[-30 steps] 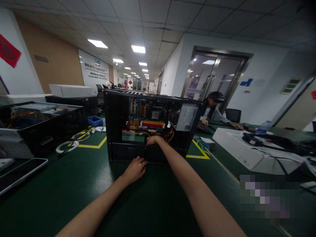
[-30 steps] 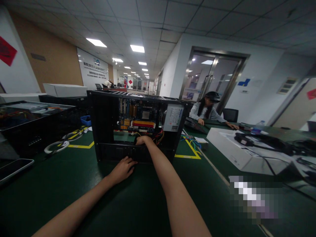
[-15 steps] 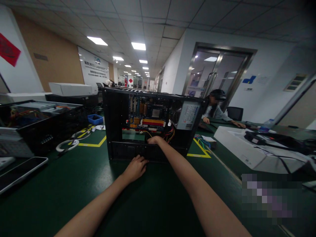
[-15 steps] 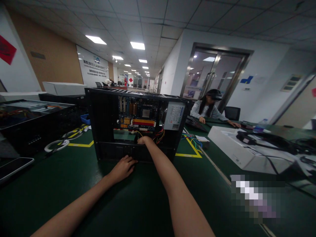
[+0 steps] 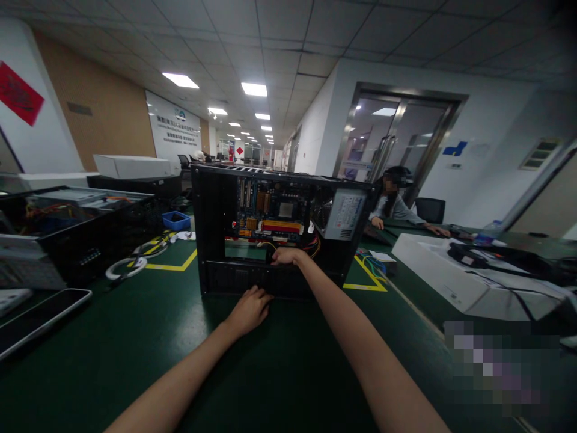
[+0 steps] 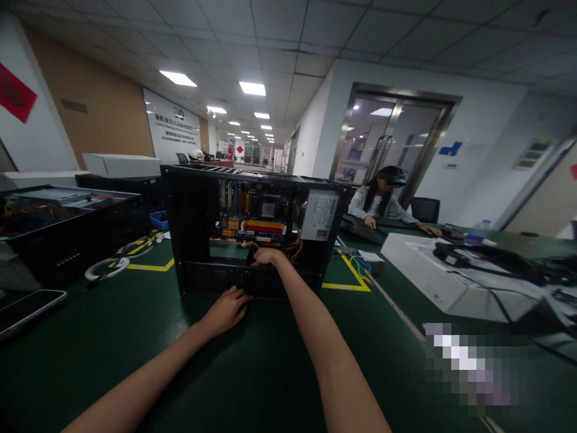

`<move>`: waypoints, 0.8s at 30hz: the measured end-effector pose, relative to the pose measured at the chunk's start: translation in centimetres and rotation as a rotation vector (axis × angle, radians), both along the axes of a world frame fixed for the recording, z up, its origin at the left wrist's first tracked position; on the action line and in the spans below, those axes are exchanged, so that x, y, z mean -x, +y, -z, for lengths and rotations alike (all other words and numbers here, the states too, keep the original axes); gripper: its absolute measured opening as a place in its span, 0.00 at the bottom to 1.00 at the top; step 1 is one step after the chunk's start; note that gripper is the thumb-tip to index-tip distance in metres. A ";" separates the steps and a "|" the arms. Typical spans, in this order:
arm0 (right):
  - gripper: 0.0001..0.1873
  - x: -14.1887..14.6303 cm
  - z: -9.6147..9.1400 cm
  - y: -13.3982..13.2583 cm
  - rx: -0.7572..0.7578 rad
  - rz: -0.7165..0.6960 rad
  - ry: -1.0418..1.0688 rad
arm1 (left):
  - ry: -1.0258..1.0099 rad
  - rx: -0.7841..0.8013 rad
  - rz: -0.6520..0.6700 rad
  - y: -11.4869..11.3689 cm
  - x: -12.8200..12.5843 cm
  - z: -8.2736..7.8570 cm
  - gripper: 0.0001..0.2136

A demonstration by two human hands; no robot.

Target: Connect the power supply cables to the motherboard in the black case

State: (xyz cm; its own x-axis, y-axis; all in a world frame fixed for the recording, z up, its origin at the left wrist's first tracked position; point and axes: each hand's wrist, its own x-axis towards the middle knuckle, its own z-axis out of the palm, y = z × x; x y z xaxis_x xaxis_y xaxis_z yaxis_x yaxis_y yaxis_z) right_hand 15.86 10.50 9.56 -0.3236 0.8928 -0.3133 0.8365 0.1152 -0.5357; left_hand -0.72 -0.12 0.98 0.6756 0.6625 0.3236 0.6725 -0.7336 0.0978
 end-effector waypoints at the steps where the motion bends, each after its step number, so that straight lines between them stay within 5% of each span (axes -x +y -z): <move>1: 0.10 -0.2 -0.2 -0.4 0.017 0.045 0.081 | -0.001 0.000 0.003 0.0 0.0 0.0 0.14; 10: 0.06 -1.6 -1.5 -2.6 0.186 0.399 0.732 | -0.003 -0.017 0.007 0.2 -0.1 0.2 0.13; 24: 0.08 -2.5 -0.5 -1.2 0.356 0.713 1.038 | 0.004 -0.002 -0.002 0.1 -0.1 0.1 0.13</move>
